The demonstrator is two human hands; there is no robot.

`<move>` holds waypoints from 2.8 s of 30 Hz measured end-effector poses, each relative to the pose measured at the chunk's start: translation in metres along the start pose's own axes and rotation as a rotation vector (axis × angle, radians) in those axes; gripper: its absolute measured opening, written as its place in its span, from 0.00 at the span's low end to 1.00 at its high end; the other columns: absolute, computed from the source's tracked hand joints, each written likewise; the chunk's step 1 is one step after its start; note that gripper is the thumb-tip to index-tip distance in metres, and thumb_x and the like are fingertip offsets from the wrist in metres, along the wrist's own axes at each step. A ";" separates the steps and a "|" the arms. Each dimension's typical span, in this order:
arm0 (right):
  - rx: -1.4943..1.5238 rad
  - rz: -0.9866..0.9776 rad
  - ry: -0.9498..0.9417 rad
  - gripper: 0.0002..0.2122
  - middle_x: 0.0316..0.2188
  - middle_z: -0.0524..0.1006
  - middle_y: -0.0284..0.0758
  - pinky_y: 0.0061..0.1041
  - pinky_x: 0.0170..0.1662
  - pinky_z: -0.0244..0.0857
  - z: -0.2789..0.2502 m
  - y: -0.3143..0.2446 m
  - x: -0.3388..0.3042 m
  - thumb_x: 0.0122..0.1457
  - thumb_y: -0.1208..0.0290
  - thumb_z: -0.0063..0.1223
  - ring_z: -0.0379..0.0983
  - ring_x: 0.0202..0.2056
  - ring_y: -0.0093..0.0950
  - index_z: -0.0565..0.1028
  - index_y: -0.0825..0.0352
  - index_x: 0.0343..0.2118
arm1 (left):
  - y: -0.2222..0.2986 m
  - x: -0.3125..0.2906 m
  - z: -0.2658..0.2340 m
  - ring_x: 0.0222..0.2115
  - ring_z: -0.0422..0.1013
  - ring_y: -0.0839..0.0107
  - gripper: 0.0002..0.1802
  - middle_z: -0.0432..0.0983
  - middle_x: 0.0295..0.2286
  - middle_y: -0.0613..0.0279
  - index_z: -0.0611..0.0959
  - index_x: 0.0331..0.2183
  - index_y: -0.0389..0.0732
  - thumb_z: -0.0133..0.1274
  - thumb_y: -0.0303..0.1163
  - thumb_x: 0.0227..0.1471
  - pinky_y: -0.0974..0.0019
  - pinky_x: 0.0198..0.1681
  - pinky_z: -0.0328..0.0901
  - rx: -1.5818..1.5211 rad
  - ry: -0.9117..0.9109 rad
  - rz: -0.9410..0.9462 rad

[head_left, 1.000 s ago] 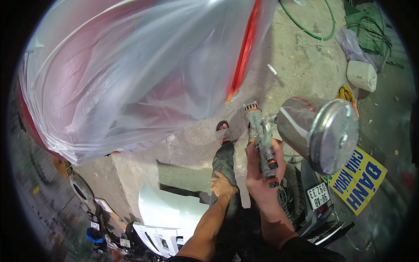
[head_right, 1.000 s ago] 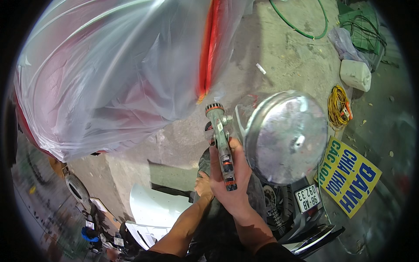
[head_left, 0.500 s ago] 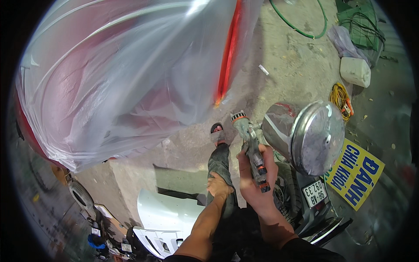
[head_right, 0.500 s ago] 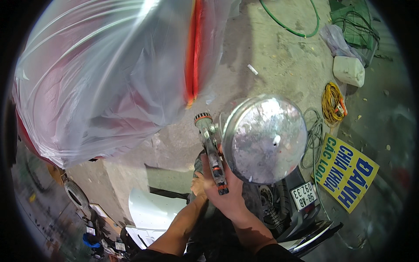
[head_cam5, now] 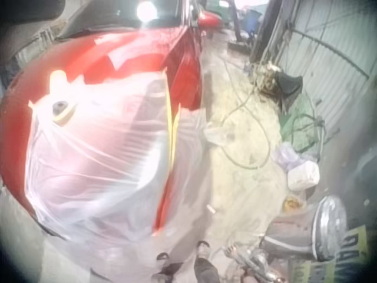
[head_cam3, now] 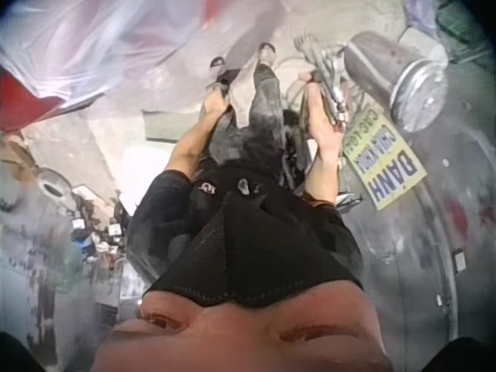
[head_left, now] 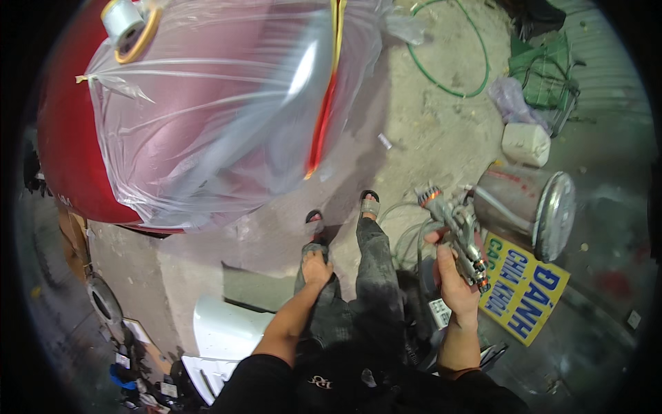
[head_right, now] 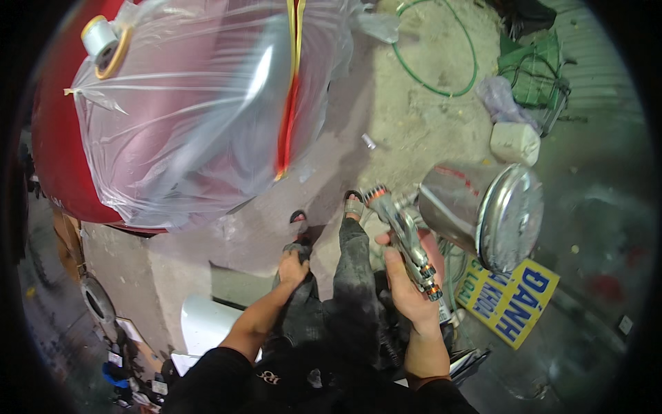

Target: The person uses a spray gun to apply red paint to the front bumper of a red car, which is partially covered with plastic sheeting and masking tape. After spraying, the person removes the plastic sheeting and masking tape from the bumper area.

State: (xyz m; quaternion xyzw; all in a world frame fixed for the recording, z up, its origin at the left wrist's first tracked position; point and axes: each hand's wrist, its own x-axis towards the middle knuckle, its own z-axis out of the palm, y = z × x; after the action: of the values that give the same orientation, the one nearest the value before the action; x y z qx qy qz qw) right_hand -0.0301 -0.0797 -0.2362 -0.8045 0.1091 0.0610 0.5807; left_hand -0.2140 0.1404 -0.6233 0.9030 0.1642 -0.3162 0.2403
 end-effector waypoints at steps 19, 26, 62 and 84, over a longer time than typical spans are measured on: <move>-0.047 -0.081 -0.314 0.20 0.47 0.78 0.37 0.15 0.19 0.57 -0.305 -0.007 0.186 0.66 0.69 0.53 0.61 0.17 0.12 0.67 0.69 0.57 | 0.291 0.098 -0.116 0.35 0.75 0.75 0.16 0.79 0.36 0.65 0.81 0.45 0.41 0.58 0.39 0.60 0.69 0.35 0.70 -1.748 0.506 -0.480; -0.388 -0.094 -0.524 0.18 0.38 0.79 0.33 0.15 0.25 0.56 -0.309 -0.017 0.268 0.57 0.71 0.58 0.63 0.21 0.12 0.73 0.70 0.51 | 0.318 0.114 -0.093 0.35 0.75 0.76 0.17 0.79 0.36 0.65 0.80 0.45 0.40 0.59 0.40 0.59 0.70 0.36 0.70 -1.939 0.698 -0.499; 0.123 -0.618 -0.920 0.21 0.38 0.79 0.48 0.17 0.13 0.56 -0.067 0.305 0.433 0.65 0.64 0.52 0.65 0.12 0.18 0.69 0.74 0.54 | 0.268 0.265 -0.161 0.65 0.57 0.59 0.26 0.64 0.62 0.52 0.77 0.55 0.47 0.52 0.32 0.52 0.55 0.68 0.48 0.499 1.730 0.184; -0.101 -0.710 -0.757 0.09 0.20 0.74 0.31 0.23 0.24 0.62 -0.017 0.130 0.327 0.57 0.77 0.58 0.67 0.19 0.18 0.73 0.73 0.39 | 0.250 0.274 -0.160 0.64 0.59 0.61 0.26 0.65 0.62 0.58 0.74 0.59 0.39 0.46 0.40 0.63 0.55 0.69 0.46 0.835 1.673 0.087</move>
State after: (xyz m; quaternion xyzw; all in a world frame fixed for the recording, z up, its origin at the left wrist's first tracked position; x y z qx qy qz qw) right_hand 0.2546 -0.1690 -0.4244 -0.7406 -0.3911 0.1519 0.5248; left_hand 0.1811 0.0580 -0.6094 0.8555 0.1232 0.4123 -0.2880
